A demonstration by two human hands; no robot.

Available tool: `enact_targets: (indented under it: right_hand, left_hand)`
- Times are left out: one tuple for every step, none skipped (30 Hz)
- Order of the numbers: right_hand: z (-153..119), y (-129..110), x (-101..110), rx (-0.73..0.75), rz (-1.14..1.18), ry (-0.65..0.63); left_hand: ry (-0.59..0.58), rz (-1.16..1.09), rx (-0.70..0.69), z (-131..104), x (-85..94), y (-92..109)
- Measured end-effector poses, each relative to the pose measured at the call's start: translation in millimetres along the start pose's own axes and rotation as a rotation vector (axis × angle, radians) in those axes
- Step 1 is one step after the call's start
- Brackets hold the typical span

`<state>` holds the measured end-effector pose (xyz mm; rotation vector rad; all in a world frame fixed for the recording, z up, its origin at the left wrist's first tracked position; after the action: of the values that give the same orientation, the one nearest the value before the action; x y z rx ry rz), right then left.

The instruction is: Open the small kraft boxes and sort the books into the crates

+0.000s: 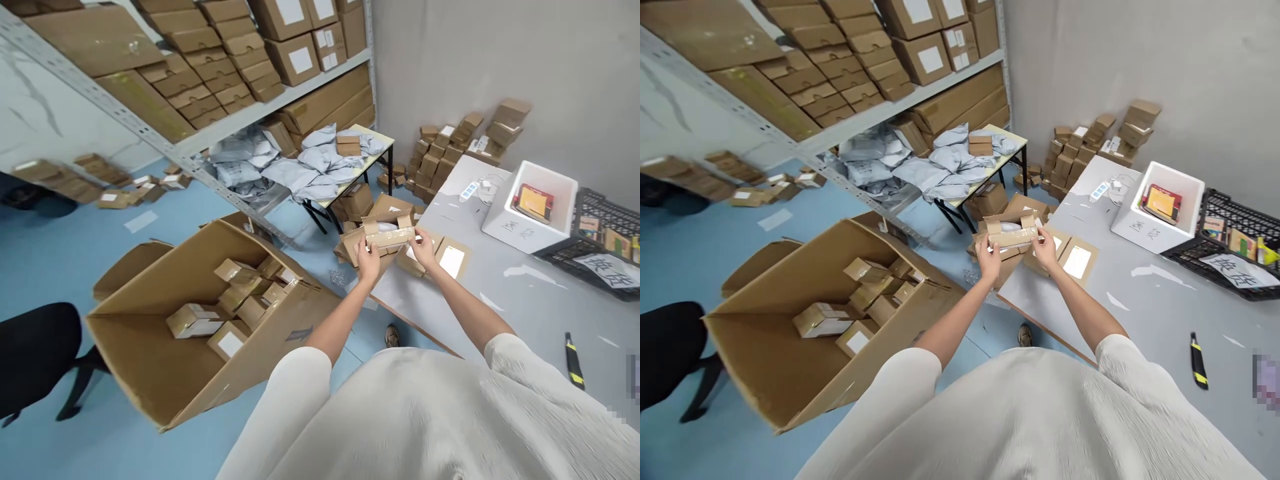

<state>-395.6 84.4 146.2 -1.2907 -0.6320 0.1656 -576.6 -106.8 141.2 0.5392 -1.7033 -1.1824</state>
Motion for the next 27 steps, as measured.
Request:
enact_targets:
  right_hand:
    - [6, -1, -12, 0.004, 0.012, -0.021]
    - [11, 0, -23, 0.004, 0.031, -0.046]
    - [16, 0, -33, 0.001, 0.055, -0.070]
    - [20, 1, -40, -0.004, 0.082, -0.089]
    - [24, 3, -46, -0.007, 0.105, -0.102]
    - [26, 4, -49, -0.007, 0.118, -0.111]
    - [27, 6, -50, -0.007, 0.122, -0.118]
    - [27, 8, -51, -0.007, 0.118, -0.123]
    - [26, 11, -50, -0.009, 0.109, -0.130]
    - [25, 15, -47, -0.015, 0.098, -0.136]
    - [23, 19, -43, -0.027, 0.088, -0.137]
    - [21, 24, -38, -0.043, 0.079, -0.130]
    - [19, 30, -32, -0.062, 0.071, -0.118]
    - [17, 36, -24, -0.082, 0.066, -0.101]
    - [15, 41, -16, -0.101, 0.063, -0.084]
    - [13, 47, -8, -0.120, 0.063, -0.067]
    - [10, 52, 0, -0.137, 0.066, -0.052]
    - [7, 56, 8, -0.153, 0.069, -0.041]
    - [4, 60, 16, -0.167, 0.072, -0.033]
    - [0, 64, 24, -0.180, 0.073, -0.024]
    - [-5, 67, 32, -0.190, 0.070, -0.014]
    - [-10, 70, 41, -0.199, 0.063, -0.004]
    - [-15, 74, 49, -0.208, 0.053, 0.010]
    - [-21, 77, 58, -0.218, 0.041, 0.027]
    - [-26, 81, 67, -0.230, 0.030, 0.048]
    - [-32, 85, 76, -0.243, 0.019, 0.069]
    - [-38, 90, 85, -0.257, 0.011, 0.091]
  left_hand:
    - [-0.015, -0.006, -0.005, 7, 3.5, -4]
    - [-0.051, -0.012, -0.026, 13, 3.9, -6]
    - [-0.102, -0.016, -0.060, 18, 1.5, -7]
    - [-0.159, -0.015, -0.096, 22, -2.8, -6]
    - [-0.211, -0.010, -0.121, 25, -8.1, -7]
    - [-0.252, -0.002, -0.129, 26, -13.7, -8]
    - [-0.284, 0.007, -0.124, 27, -19.6, -10]
    - [-0.308, 0.012, -0.111, 27, -25.6, -13]
    - [-0.328, 0.015, -0.099, 27, -31.7, -15]
    - [-0.347, 0.016, -0.093, 25, -38.1, -17]
    - [-0.364, 0.016, -0.094, 23, -44.6, -17]
    - [-0.382, 0.015, -0.099, 22, -51.2, -17]
    - [-0.400, 0.014, -0.103, 20, -57.9, -16]
    - [-0.420, 0.010, -0.105, 18, -64.7, -15]
    - [-0.444, 0.003, -0.107, 16, -71.8, -14]
    - [-0.470, -0.006, -0.109, 14, -79.1, -13]
    - [-0.496, -0.014, -0.113, 11, -86.2, -11]
    - [-0.520, -0.021, -0.117, 9, -93.1, -9]
    - [-0.540, -0.026, -0.122, 5, -99.8, -8]
    - [-0.559, -0.029, -0.128, 1, -106.3, -6]
    - [-0.574, -0.032, -0.134, -3, -112.4, -4]
    - [-0.588, -0.040, -0.140, -7, -118.5, -3]
    - [-0.604, -0.051, -0.148, -12, -124.6, -1]
    - [-0.623, -0.069, -0.156, -17, -130.8, 1]
    - [-0.645, -0.088, -0.165, -23, -137.1, 4]
    - [-0.668, -0.105, -0.172, -29, -143.5, 6]
    - [-0.691, -0.116, -0.178, -34, -150.0, 8]
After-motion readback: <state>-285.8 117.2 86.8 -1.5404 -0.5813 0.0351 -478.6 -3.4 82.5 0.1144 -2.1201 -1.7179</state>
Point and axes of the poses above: each hand's wrist, its own z-axis towards the middle knuckle, its own x-axis out of the back of the hand, y = z × x, the point moved 9 cm from there along z, towards the middle knuckle, and after that the axes turned 5 degrees about x, right-handed, at the moved point
